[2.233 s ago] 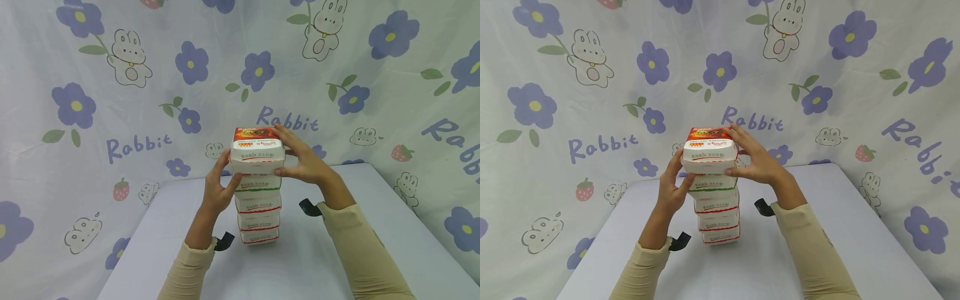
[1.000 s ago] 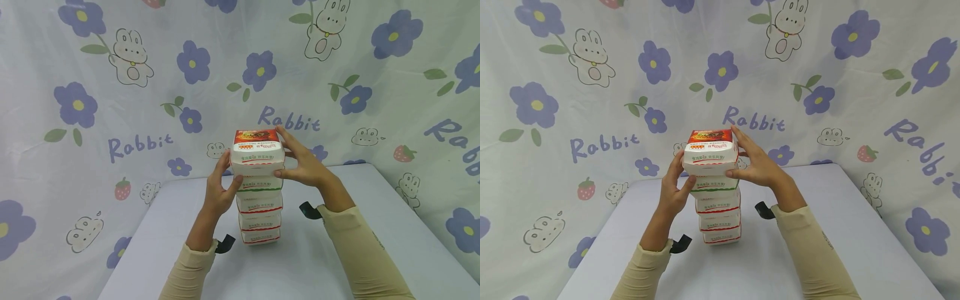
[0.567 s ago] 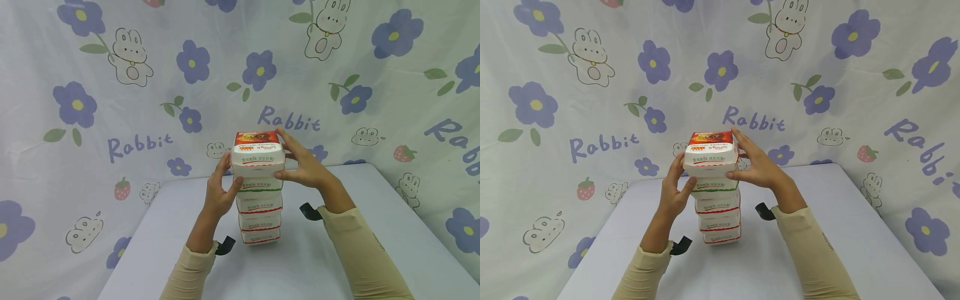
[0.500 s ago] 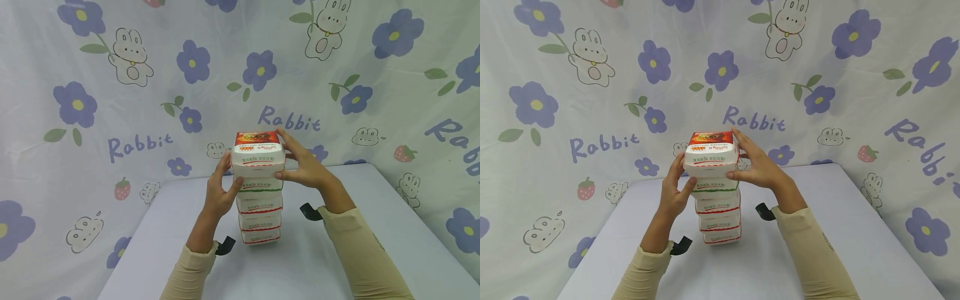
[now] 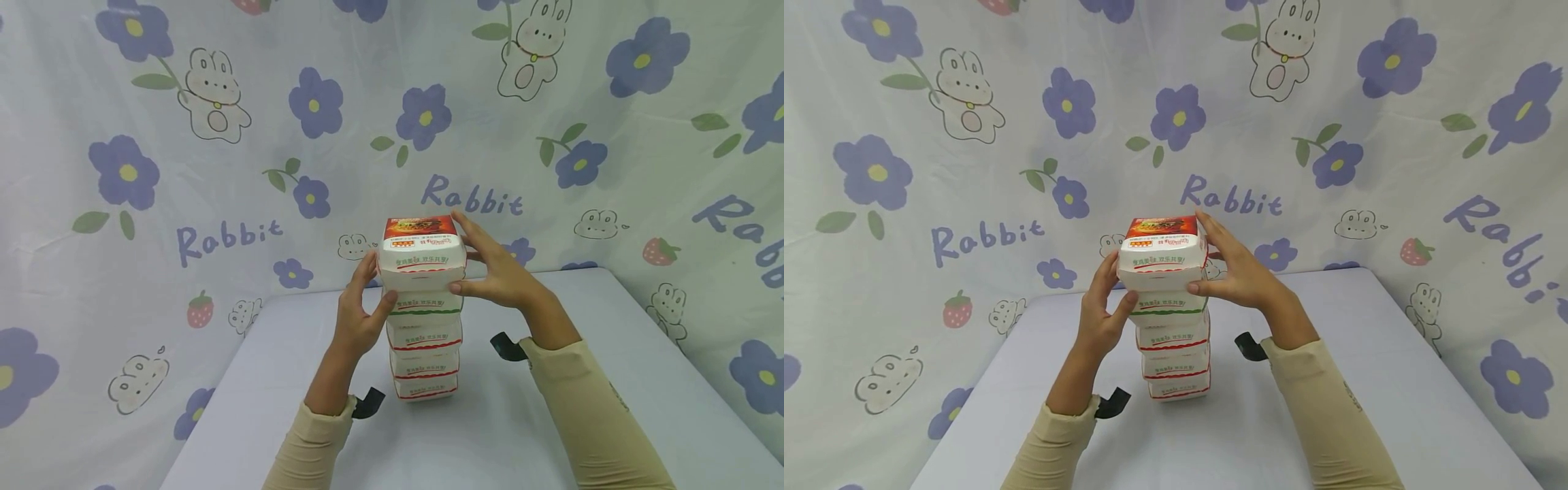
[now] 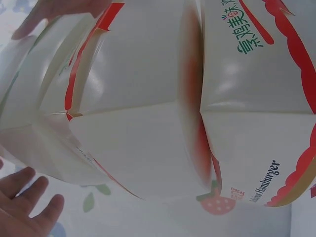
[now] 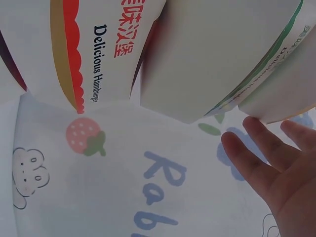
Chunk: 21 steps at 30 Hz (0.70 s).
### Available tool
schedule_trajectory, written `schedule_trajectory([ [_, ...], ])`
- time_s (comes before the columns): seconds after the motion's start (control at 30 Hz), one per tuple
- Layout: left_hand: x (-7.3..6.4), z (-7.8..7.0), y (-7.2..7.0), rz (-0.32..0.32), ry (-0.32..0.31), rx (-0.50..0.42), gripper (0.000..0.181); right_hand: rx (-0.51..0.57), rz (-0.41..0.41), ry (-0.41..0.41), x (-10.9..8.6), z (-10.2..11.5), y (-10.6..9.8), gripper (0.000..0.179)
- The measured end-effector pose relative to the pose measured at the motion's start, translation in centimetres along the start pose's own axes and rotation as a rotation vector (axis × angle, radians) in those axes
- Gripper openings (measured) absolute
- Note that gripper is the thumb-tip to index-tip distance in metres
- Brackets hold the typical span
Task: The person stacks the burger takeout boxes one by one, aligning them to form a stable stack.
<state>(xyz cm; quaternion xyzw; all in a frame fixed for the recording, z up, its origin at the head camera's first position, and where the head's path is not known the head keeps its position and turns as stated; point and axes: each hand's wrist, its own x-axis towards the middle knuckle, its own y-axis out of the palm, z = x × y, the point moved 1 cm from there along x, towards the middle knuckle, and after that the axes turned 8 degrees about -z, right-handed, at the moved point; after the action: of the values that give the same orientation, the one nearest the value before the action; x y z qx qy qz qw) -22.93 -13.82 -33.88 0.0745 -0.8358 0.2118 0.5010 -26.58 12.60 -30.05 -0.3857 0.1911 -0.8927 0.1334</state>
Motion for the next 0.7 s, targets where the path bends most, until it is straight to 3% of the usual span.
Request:
schedule_trajectory([
  [0.43, 0.0, -0.3, -0.1, -0.004, 0.009, -0.040, 0.067, 0.005, 0.007, -0.008, 0.0, -0.2, -0.1, 0.107],
  [0.63, 0.9, -3.6, -0.8, 0.006, -0.012, -0.040, 0.062, 0.002, 0.004, -0.008, 0.0, 0.0, -0.1, 0.108],
  [0.7, 1.0, -4.1, -0.9, 0.006, -0.012, -0.038, 0.061, -0.010, 0.002, 0.000, 0.0, 0.1, -0.1, 0.107],
])
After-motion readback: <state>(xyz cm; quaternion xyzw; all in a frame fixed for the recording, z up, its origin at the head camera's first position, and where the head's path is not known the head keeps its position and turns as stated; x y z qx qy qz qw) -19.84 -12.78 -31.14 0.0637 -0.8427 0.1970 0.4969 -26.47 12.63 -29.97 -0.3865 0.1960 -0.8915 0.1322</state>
